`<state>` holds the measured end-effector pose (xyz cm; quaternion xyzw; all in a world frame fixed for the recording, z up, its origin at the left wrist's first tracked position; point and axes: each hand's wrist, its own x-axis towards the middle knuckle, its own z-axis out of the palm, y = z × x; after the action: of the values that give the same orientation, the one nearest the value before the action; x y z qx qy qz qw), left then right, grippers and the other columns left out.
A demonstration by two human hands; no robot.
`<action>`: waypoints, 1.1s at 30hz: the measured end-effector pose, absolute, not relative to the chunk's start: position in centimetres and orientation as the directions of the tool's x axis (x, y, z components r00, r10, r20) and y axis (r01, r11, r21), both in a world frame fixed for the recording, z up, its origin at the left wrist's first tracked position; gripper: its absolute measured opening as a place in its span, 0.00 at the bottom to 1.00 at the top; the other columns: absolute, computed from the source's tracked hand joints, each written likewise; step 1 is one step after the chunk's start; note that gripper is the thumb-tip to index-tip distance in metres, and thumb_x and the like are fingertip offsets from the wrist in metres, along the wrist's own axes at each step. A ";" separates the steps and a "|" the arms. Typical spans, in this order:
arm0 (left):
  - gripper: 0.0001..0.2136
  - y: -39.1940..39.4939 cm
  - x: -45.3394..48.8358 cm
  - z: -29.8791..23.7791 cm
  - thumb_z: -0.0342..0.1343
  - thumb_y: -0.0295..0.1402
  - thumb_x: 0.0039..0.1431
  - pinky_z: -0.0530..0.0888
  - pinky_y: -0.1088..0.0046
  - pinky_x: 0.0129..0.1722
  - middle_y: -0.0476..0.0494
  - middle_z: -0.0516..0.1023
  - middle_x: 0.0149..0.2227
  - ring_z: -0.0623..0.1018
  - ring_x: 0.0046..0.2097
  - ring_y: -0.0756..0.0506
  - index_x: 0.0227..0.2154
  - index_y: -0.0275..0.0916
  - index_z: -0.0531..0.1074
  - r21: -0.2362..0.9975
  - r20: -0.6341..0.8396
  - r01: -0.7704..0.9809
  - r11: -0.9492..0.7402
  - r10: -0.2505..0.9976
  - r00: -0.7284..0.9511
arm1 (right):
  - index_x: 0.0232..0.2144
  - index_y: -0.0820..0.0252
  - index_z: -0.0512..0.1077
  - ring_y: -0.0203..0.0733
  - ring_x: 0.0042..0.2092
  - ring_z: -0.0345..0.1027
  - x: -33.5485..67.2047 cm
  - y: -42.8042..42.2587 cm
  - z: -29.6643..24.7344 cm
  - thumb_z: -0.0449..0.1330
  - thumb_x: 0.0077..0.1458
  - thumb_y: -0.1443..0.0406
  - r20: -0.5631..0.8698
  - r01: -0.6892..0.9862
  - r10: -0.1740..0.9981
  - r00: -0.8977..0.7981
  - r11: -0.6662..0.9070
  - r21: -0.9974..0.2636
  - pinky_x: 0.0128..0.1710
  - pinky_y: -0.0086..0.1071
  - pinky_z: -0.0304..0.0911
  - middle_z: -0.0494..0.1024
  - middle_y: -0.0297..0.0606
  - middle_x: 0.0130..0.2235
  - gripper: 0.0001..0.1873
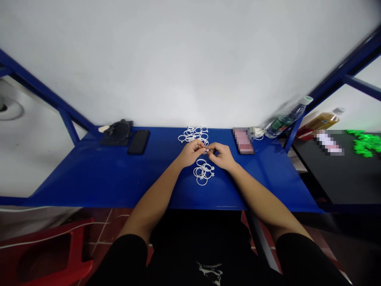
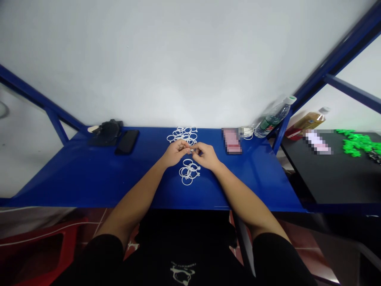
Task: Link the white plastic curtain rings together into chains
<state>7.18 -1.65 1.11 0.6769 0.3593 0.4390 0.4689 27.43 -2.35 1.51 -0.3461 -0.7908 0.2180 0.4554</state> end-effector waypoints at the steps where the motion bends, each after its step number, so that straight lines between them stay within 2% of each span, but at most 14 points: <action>1: 0.08 -1.7 7.3 1.1 0.60 0.36 0.64 0.78 0.69 0.39 0.46 0.80 0.34 0.82 0.37 0.47 0.38 0.39 0.70 0.952 0.261 0.060 -0.302 0.895 0.362 | 0.37 0.56 0.78 0.36 0.28 0.70 27.4 -2.3 1.5 0.61 0.56 0.67 0.563 0.340 0.753 -0.340 0.657 -0.673 0.33 0.31 0.65 0.77 0.31 0.27 0.07; 5: 0.10 -2.1 7.7 1.4 0.63 0.38 0.61 0.75 0.73 0.35 0.48 0.79 0.32 0.80 0.33 0.49 0.38 0.38 0.70 0.957 0.266 0.003 -0.292 0.877 0.400 | 0.30 0.57 0.75 0.36 0.28 0.69 27.4 -2.2 1.6 0.59 0.51 0.69 0.543 0.275 0.773 -0.327 0.628 -0.728 0.32 0.29 0.63 0.77 0.31 0.27 0.05; 9: 0.10 -2.7 8.0 1.8 0.65 0.38 0.59 0.71 0.76 0.30 0.51 0.75 0.28 0.75 0.28 0.52 0.35 0.38 0.70 0.964 0.219 0.038 -0.262 0.871 0.440 | 0.24 0.57 0.72 0.36 0.28 0.69 27.6 -1.9 1.7 0.56 0.50 0.70 0.468 0.216 0.810 -0.353 0.557 -0.802 0.30 0.29 0.62 0.77 0.32 0.26 0.07; 11: 0.11 -2.8 7.9 1.9 0.65 0.39 0.58 0.70 0.76 0.29 0.52 0.75 0.27 0.74 0.27 0.52 0.35 0.39 0.70 0.968 0.201 0.049 -0.246 0.876 0.438 | 0.25 0.57 0.73 0.35 0.27 0.68 27.6 -1.9 1.6 0.55 0.50 0.70 0.445 0.187 0.823 -0.353 0.528 -0.828 0.30 0.29 0.62 0.77 0.31 0.26 0.08; 14: 0.12 -2.5 7.2 2.0 0.66 0.40 0.58 0.67 0.76 0.26 0.54 0.72 0.24 0.72 0.25 0.52 0.37 0.39 0.71 0.967 0.184 0.087 -0.238 0.896 0.404 | 0.36 0.57 0.77 0.36 0.26 0.67 27.8 -1.5 1.0 0.55 0.51 0.71 0.433 0.169 0.832 -0.348 0.510 -0.843 0.29 0.29 0.63 0.75 0.29 0.25 0.14; 16: 0.12 -2.3 6.6 2.1 0.65 0.40 0.58 0.65 0.76 0.25 0.56 0.69 0.22 0.69 0.23 0.53 0.36 0.39 0.72 0.954 0.183 0.156 -0.257 0.908 0.377 | 0.44 0.57 0.78 0.36 0.27 0.68 28.0 -1.0 0.4 0.55 0.51 0.72 0.442 0.223 0.824 -0.355 0.534 -0.816 0.31 0.31 0.65 0.78 0.31 0.29 0.20; 18: 0.10 -2.3 6.2 2.3 0.65 0.40 0.59 0.63 0.76 0.25 0.56 0.68 0.20 0.66 0.22 0.53 0.34 0.38 0.74 0.921 0.183 0.256 -0.294 0.906 0.382 | 0.49 0.57 0.78 0.39 0.34 0.74 28.3 -0.4 -0.1 0.55 0.53 0.72 0.463 0.336 0.803 -0.376 0.584 -0.739 0.36 0.34 0.70 0.82 0.38 0.41 0.22; 21: 0.09 -2.8 6.2 2.6 0.64 0.40 0.60 0.64 0.74 0.27 0.54 0.71 0.21 0.68 0.24 0.52 0.31 0.39 0.77 0.843 0.132 0.412 -0.344 0.877 0.463 | 0.53 0.58 0.78 0.48 0.52 0.75 28.7 0.3 -0.7 0.56 0.57 0.71 0.420 0.527 0.793 -0.441 0.608 -0.594 0.50 0.41 0.73 0.78 0.46 0.56 0.22; 24: 0.08 -3.4 6.7 3.0 0.63 0.39 0.62 0.66 0.72 0.29 0.51 0.77 0.24 0.73 0.26 0.51 0.32 0.40 0.80 0.775 0.065 0.507 -0.376 0.846 0.528 | 0.57 0.57 0.76 0.51 0.60 0.72 28.7 0.5 -0.9 0.57 0.60 0.70 0.302 0.652 0.818 -0.490 0.574 -0.496 0.57 0.43 0.71 0.74 0.47 0.61 0.23; 28: 0.09 -3.6 7.2 3.2 0.58 0.36 0.66 0.68 0.72 0.31 0.50 0.81 0.27 0.76 0.28 0.49 0.35 0.41 0.81 0.730 0.100 0.534 -0.426 0.840 0.533 | 0.58 0.54 0.76 0.48 0.59 0.73 28.2 0.1 -0.4 0.57 0.64 0.69 0.232 0.669 0.796 -0.559 0.599 -0.440 0.58 0.40 0.70 0.76 0.43 0.61 0.21; 33: 0.08 -2.5 6.7 2.4 0.58 0.35 0.67 0.71 0.70 0.37 0.48 0.84 0.33 0.79 0.34 0.47 0.36 0.43 0.82 0.642 0.240 0.637 -0.426 0.901 0.360 | 0.54 0.54 0.77 0.47 0.53 0.75 28.3 0.1 0.0 0.58 0.63 0.72 0.221 0.652 0.768 -0.601 0.631 -0.421 0.52 0.37 0.70 0.81 0.42 0.52 0.20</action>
<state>6.71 -2.45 2.45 0.7928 0.4852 0.2905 0.2273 28.27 0.05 -0.04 -0.4026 -0.8820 0.1500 0.1937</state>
